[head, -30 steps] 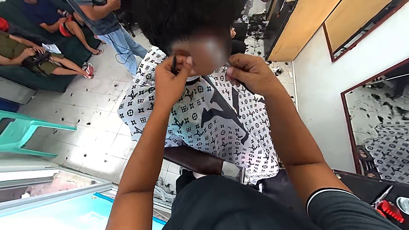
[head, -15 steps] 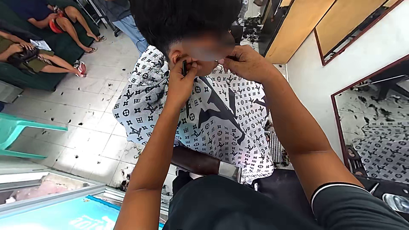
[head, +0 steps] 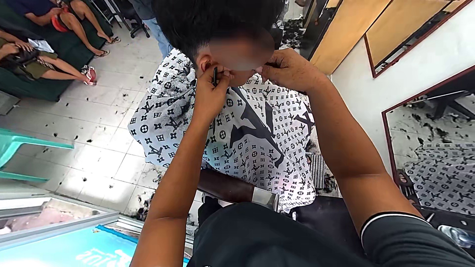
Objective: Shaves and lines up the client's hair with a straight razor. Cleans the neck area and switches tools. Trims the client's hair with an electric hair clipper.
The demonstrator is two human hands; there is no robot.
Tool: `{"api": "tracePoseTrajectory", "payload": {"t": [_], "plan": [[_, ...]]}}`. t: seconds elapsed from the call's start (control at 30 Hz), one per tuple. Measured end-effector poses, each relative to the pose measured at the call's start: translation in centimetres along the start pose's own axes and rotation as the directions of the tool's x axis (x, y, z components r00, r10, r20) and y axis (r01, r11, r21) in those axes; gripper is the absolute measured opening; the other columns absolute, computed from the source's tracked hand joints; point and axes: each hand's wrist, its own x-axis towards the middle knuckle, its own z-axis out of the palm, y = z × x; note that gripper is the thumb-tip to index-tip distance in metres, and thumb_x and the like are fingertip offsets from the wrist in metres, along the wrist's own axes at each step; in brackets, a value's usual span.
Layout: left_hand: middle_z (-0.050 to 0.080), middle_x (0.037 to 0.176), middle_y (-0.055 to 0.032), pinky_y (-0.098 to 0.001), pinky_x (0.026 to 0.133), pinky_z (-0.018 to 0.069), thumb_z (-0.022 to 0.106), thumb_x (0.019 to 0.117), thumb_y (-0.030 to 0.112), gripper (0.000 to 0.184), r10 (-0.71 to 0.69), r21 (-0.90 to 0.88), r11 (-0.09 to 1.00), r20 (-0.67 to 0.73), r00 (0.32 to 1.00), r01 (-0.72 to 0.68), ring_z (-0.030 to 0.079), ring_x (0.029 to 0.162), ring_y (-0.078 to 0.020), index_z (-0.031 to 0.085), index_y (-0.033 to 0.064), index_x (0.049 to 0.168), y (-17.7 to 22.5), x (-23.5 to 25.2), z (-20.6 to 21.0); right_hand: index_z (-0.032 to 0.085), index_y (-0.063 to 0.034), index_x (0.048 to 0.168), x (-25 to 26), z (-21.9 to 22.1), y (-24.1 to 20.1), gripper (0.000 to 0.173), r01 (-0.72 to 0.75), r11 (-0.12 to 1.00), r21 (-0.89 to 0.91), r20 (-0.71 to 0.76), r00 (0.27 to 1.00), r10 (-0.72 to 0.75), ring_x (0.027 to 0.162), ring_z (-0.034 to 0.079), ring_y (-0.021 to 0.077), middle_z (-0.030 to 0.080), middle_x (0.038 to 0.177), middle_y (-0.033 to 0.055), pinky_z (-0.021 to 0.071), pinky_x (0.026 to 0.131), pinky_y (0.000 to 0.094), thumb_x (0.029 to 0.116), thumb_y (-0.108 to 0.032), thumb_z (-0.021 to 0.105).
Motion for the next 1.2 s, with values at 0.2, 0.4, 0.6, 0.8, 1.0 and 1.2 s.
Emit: {"api": "tracePoseTrajectory", "payload": {"t": [0.2, 0.4, 0.6, 0.8, 1.0, 1.2], "plan": [[0.07, 0.095, 0.0001, -0.0184, 0.059, 0.0447, 0.053, 0.1045, 0.011, 0.018, 0.02, 0.02, 1.0, 0.007, 1.0, -0.02, 0.057, 0.069, -0.0012, 0.065, 0.0033, 0.115, 0.0, 0.0, -0.2, 0.069, -0.004, 0.105, 0.1, 0.2, -0.2, 0.023, -0.026, 1.0, -0.003, 0.01, 1.0, 0.026, 0.059, 0.05, -0.0026, 0.061, 0.078, -0.0044, 0.0428, 0.055, 0.0155, 0.107, -0.02, 0.053], [0.07, 0.099, -0.0013, -0.0184, 0.062, 0.0465, 0.051, 0.1047, 0.011, 0.021, 0.011, 0.035, 0.999, 0.017, 1.0, -0.012, 0.061, 0.075, -0.0015, 0.066, 0.0039, 0.119, 0.1, 0.1, -0.3, 0.068, -0.0045, 0.104, 0.4, 0.2, -0.4, 0.021, -0.018, 1.0, 0.017, -0.03, 0.999, 0.019, 0.058, 0.05, -0.0026, 0.06, 0.077, -0.0052, 0.0433, 0.054, 0.015, 0.1068, -0.02, 0.053], [0.07, 0.098, -0.0006, -0.0184, 0.063, 0.0469, 0.052, 0.1048, 0.01, 0.02, 0.008, 0.024, 1.0, 0.012, 1.0, -0.008, 0.061, 0.076, -0.0016, 0.065, 0.0043, 0.118, 0.0, 0.1, -0.3, 0.068, -0.0047, 0.103, 0.4, 0.3, -0.3, 0.02, -0.007, 1.0, 0.028, -0.054, 0.999, 0.009, 0.059, 0.05, -0.0033, 0.06, 0.077, -0.0058, 0.0434, 0.055, 0.0147, 0.1064, -0.019, 0.054], [0.07, 0.098, -0.0003, -0.0178, 0.06, 0.0444, 0.052, 0.1051, 0.011, 0.019, 0.005, 0.027, 1.0, 0.02, 1.0, -0.006, 0.059, 0.073, -0.0013, 0.066, 0.0051, 0.117, 0.1, 0.2, -0.3, 0.068, -0.0044, 0.103, 0.5, 0.4, -0.2, 0.021, -0.004, 0.999, 0.034, -0.036, 0.999, 0.005, 0.058, 0.05, -0.0034, 0.06, 0.077, -0.0055, 0.0429, 0.054, 0.0141, 0.1066, -0.019, 0.054], [0.07, 0.096, -0.0007, -0.019, 0.063, 0.0473, 0.052, 0.105, 0.011, 0.02, 0.007, 0.029, 1.0, 0.02, 1.0, -0.008, 0.061, 0.075, -0.002, 0.066, 0.0041, 0.118, -0.1, 0.2, -0.3, 0.068, -0.0057, 0.104, 0.5, 0.5, 0.0, 0.019, 0.013, 0.995, 0.102, -0.079, 0.997, -0.005, 0.059, 0.053, -0.0017, 0.061, 0.078, -0.0062, 0.0454, 0.054, 0.0158, 0.1061, -0.019, 0.055], [0.069, 0.1, -0.0014, -0.0185, 0.063, 0.0477, 0.053, 0.1051, 0.013, 0.023, 0.032, 0.058, 0.998, 0.06, 0.998, -0.035, 0.06, 0.074, -0.0018, 0.065, 0.0038, 0.122, 0.9, -0.2, -1.2, 0.064, -0.0054, 0.116, -1.2, 1.9, 1.1, 0.02, 0.169, 0.881, 0.442, -0.195, 0.977, -0.09, 0.074, 0.066, 0.0086, 0.067, 0.088, -0.0036, 0.0599, 0.066, 0.0281, 0.1073, -0.016, 0.049]]}}
